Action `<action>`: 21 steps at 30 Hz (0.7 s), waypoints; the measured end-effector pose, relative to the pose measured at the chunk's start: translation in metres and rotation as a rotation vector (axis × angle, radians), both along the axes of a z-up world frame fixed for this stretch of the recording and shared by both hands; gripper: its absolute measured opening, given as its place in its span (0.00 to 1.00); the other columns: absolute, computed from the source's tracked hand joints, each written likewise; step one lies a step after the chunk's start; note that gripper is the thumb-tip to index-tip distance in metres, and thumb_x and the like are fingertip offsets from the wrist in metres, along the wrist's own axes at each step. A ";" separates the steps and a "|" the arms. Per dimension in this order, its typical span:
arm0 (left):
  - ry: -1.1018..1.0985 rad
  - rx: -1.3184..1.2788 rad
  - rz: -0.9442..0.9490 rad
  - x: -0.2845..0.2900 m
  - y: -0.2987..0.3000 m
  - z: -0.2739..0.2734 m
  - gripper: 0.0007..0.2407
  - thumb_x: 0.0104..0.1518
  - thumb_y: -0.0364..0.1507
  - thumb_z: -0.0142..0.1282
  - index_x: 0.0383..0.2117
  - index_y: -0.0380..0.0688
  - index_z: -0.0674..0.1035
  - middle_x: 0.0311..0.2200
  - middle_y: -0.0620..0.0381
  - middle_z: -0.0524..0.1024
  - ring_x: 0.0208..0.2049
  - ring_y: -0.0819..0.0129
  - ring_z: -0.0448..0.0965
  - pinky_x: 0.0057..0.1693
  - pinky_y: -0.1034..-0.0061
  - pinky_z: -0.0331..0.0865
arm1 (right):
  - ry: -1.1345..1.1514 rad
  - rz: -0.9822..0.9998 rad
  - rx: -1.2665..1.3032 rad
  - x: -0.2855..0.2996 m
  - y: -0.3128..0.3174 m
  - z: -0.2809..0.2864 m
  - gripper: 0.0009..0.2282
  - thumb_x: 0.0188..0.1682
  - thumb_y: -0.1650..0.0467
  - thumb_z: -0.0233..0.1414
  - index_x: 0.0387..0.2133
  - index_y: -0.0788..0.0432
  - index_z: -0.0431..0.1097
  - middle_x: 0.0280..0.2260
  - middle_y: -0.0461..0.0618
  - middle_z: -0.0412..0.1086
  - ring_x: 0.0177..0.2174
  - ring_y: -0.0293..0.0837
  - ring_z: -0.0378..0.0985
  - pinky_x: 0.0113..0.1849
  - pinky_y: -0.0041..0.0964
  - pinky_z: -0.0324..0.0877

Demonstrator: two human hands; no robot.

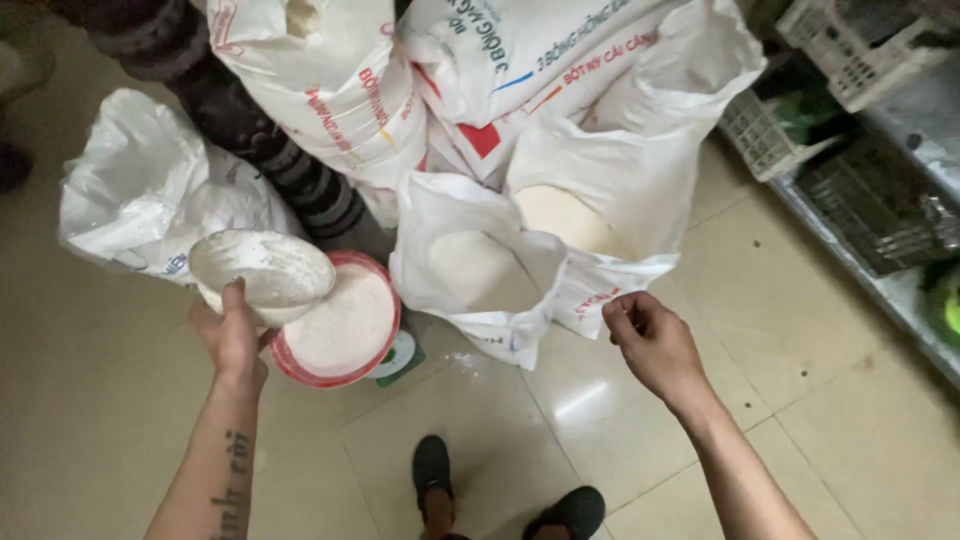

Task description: Measuring flour from large sacks into a bowl and weighing out baking additives using a scale and spoons in a bakery kitchen.

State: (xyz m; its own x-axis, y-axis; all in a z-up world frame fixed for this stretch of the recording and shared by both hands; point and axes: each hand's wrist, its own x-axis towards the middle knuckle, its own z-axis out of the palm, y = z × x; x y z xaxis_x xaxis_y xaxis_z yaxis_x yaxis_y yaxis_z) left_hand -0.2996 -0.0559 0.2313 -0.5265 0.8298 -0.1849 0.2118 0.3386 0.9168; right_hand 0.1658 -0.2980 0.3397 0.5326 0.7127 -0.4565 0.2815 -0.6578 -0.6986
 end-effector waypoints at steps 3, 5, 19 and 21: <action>-0.212 -0.017 -0.034 0.087 -0.020 0.081 0.39 0.64 0.49 0.62 0.70 0.42 0.50 0.63 0.19 0.46 0.56 0.16 0.65 0.48 0.36 0.77 | 0.081 -0.058 0.058 0.040 -0.011 0.016 0.10 0.52 0.62 0.54 0.35 0.56 0.77 0.22 0.51 0.75 0.26 0.44 0.75 0.34 0.39 0.70; -0.418 -0.043 -0.185 0.137 -0.025 0.120 0.32 0.63 0.44 0.54 0.65 0.36 0.55 0.59 0.26 0.50 0.52 0.27 0.71 0.48 0.41 0.79 | 0.100 -0.101 0.096 0.064 -0.014 0.024 0.09 0.52 0.64 0.53 0.33 0.57 0.77 0.21 0.50 0.73 0.23 0.43 0.73 0.32 0.37 0.69; -0.037 -0.267 -0.721 0.407 0.031 0.031 0.44 0.53 0.45 0.63 0.70 0.35 0.50 0.65 0.23 0.53 0.64 0.27 0.62 0.59 0.42 0.69 | 0.047 -0.155 -0.070 0.175 0.048 -0.026 0.16 0.53 0.59 0.50 0.32 0.59 0.76 0.26 0.58 0.75 0.32 0.55 0.77 0.37 0.46 0.70; 0.184 -0.265 -0.837 0.433 0.042 -0.039 0.45 0.50 0.47 0.66 0.69 0.33 0.55 0.63 0.25 0.60 0.64 0.30 0.63 0.63 0.43 0.66 | 0.008 -0.122 -0.151 0.186 0.070 -0.043 0.20 0.52 0.54 0.50 0.35 0.59 0.76 0.30 0.65 0.77 0.39 0.64 0.80 0.42 0.54 0.71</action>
State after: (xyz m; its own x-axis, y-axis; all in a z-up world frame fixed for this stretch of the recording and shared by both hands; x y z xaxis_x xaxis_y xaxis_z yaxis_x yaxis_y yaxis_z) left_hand 0.1338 -0.0142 0.1920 0.1915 0.8974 -0.3974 0.6201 0.2033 0.7578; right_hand 0.3520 -0.2282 0.2970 0.6067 0.5659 -0.5583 0.1878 -0.7845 -0.5910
